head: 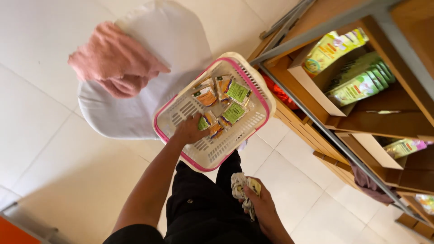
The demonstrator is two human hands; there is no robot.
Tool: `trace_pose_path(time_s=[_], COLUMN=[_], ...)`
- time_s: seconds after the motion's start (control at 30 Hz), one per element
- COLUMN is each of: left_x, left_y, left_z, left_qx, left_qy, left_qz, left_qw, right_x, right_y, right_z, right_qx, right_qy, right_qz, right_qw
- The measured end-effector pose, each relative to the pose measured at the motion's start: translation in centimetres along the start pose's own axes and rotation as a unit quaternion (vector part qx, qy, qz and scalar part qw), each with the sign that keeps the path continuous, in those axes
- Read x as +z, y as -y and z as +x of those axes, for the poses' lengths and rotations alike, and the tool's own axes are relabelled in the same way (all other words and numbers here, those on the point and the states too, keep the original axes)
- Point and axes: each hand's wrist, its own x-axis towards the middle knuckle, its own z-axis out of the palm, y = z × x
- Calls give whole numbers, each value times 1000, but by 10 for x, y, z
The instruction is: Stocking spice pouches onto a wooden shelf after wiping them with a cloth.
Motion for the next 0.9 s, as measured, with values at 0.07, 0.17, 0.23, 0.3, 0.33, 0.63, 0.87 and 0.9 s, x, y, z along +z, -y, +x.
trace_pose_path(time_s=[0.07, 0.17, 0.23, 0.3, 0.33, 0.63, 0.87, 0.9], left_x=[13, 4, -32, -48, -54, -106, -120, -114], left_y=[6, -17, -70, -106, -123, -160, -162, -161], left_z=[-2, -43, -99, -134, -153, -187, -208, -211], left_qx=[22, 122, 86, 116, 138, 96, 149, 143], left_qy=[1, 94, 301, 342, 377, 259, 238, 260], left_qz=[-137, -460, -728, -733, -745, -874, -843, -845], left_qw=[990, 875, 610, 576, 532, 399, 459, 446], right_x=[1, 5, 11, 23, 29, 99, 102, 101], right_y=[3, 15, 48, 77, 92, 78, 74, 79], right_z=[0, -4, -16, -28, -35, -117, -131, -132], right_qx=[-52, -191, -354, -430, -495, -636, -655, -660], right_qy=[11, -13, -65, -69, -69, -169, -91, -117], right_qz=[13, 4, -30, -23, -28, -380, -468, -474], right_qw=[999, 981, 933, 900, 866, 650, 586, 571])
